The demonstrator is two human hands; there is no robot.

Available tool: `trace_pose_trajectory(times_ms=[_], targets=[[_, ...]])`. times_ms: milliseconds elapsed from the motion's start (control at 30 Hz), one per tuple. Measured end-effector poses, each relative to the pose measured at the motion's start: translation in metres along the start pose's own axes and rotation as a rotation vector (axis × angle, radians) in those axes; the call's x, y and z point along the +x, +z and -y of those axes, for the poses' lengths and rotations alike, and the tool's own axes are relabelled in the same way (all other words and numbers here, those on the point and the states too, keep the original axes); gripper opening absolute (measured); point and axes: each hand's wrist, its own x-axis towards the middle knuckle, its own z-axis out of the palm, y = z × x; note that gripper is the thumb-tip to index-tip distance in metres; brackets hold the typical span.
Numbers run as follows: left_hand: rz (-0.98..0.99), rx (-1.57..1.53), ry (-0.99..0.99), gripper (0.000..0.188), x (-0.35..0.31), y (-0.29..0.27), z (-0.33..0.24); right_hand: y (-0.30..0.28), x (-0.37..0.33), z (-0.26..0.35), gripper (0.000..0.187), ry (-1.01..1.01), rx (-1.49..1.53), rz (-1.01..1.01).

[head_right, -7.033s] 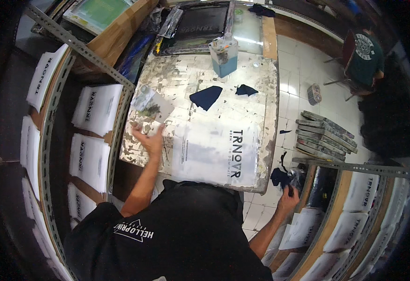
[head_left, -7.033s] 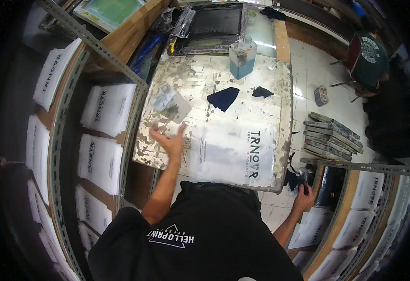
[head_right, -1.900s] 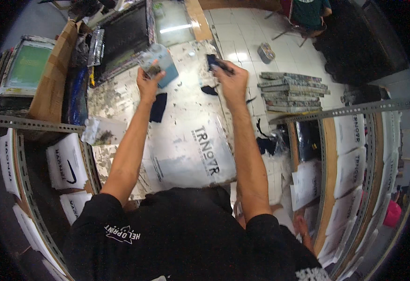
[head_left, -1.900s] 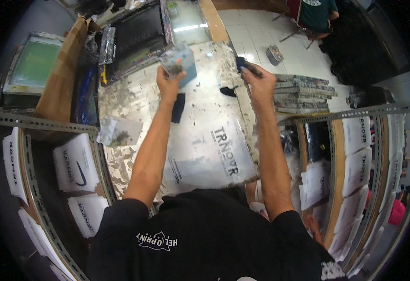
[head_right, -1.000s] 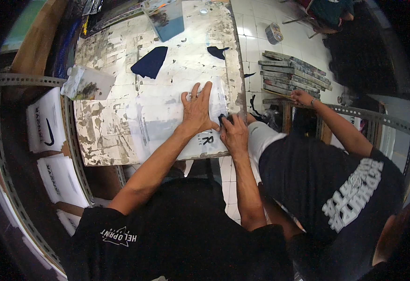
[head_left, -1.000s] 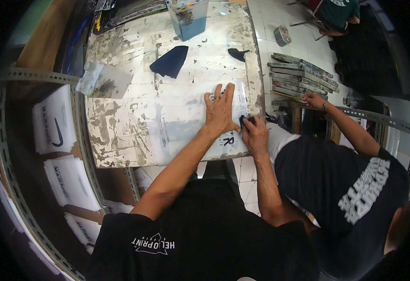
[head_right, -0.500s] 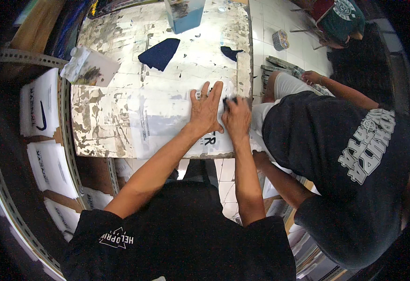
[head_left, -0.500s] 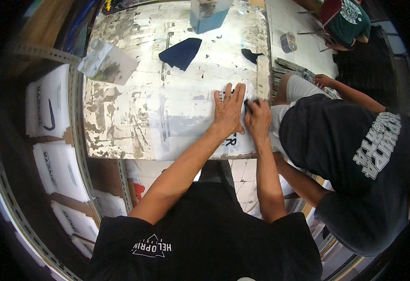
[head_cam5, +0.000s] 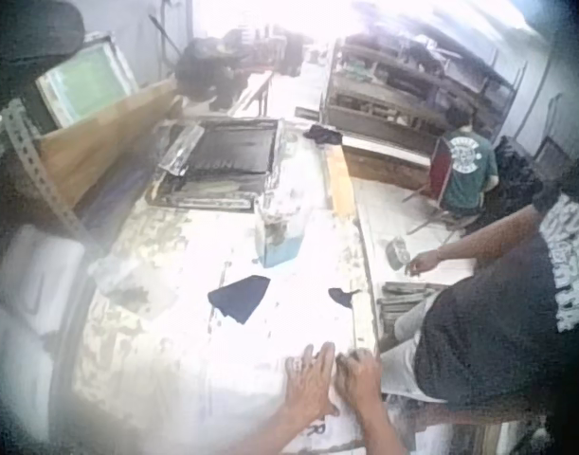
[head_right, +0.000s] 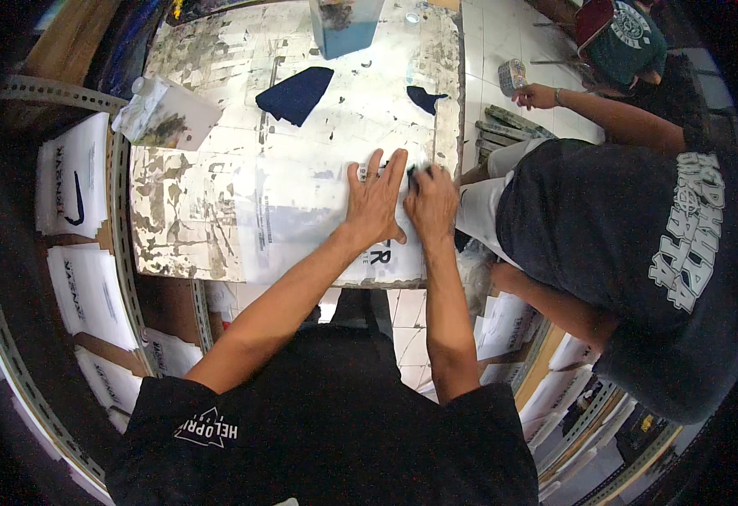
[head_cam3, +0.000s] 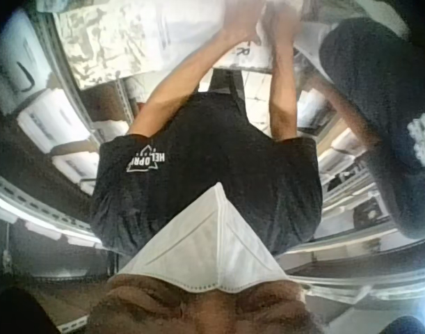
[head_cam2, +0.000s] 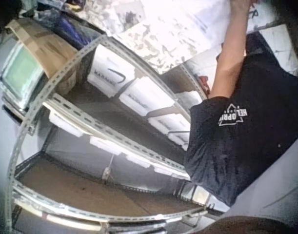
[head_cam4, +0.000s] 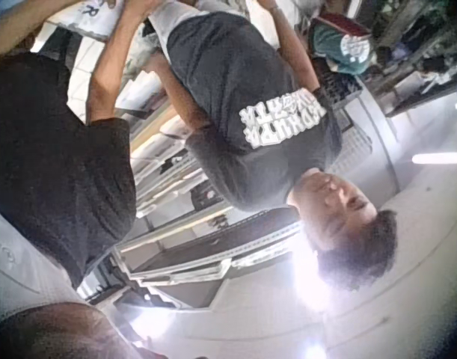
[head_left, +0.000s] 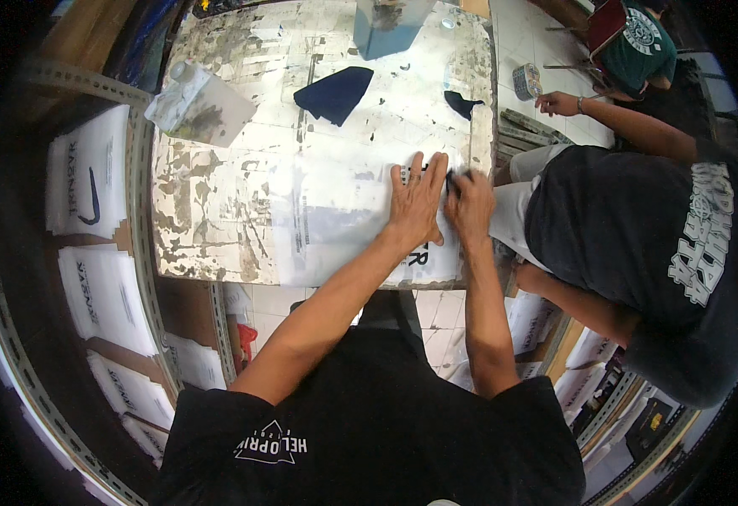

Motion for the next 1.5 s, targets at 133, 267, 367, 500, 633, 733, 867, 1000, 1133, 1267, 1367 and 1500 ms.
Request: trace_pose_trajectory(times_ms=[133,267,367,500,633,733,867,1000,1133,1267,1367,1500], targets=[[-0.038,0.042,-0.016,0.149,0.000,0.008,0.004,-0.011,-0.055,0.005,0.020,-0.006,0.089,0.090],[0.025,0.003,-0.006,0.149,0.000,0.004,0.001,-0.002,-0.016,0.004,0.018,-0.007,0.050,0.018],[0.025,0.008,0.001,0.148,0.001,-0.001,0.000,0.000,0.014,0.000,0.020,-0.006,0.040,0.029],[-0.029,0.039,-0.017,0.148,0.001,0.007,0.005,-0.014,-0.047,0.011,0.019,-0.023,0.074,0.120],[0.005,0.045,-0.007,0.149,0.002,0.004,0.003,0.003,-0.023,0.002,0.019,-0.064,0.042,0.015],[0.060,-0.010,0.000,0.150,0.001,-0.004,0.000,0.007,0.039,-0.006,0.017,-0.025,0.032,-0.014],[0.068,-0.029,-0.031,0.152,0.001,-0.003,0.004,-0.003,-0.012,0.003,0.017,-0.061,0.017,0.103],[0.094,-0.041,-0.036,0.154,0.003,-0.004,0.003,-0.004,-0.010,0.007,0.016,-0.027,0.026,0.062],[0.069,-0.016,-0.019,0.155,0.000,-0.004,0.000,0.003,0.030,0.001,0.015,0.001,-0.024,0.075],[0.053,-0.052,-0.031,0.153,0.002,0.001,0.006,-0.006,-0.007,0.009,0.018,-0.008,0.027,0.134],[0.038,-0.069,-0.011,0.153,0.002,0.003,0.005,0.001,0.013,0.005,0.017,-0.055,0.008,-0.012],[0.069,-0.058,-0.016,0.154,0.002,-0.001,0.004,0.008,0.027,-0.001,0.017,-0.026,0.024,0.038]])
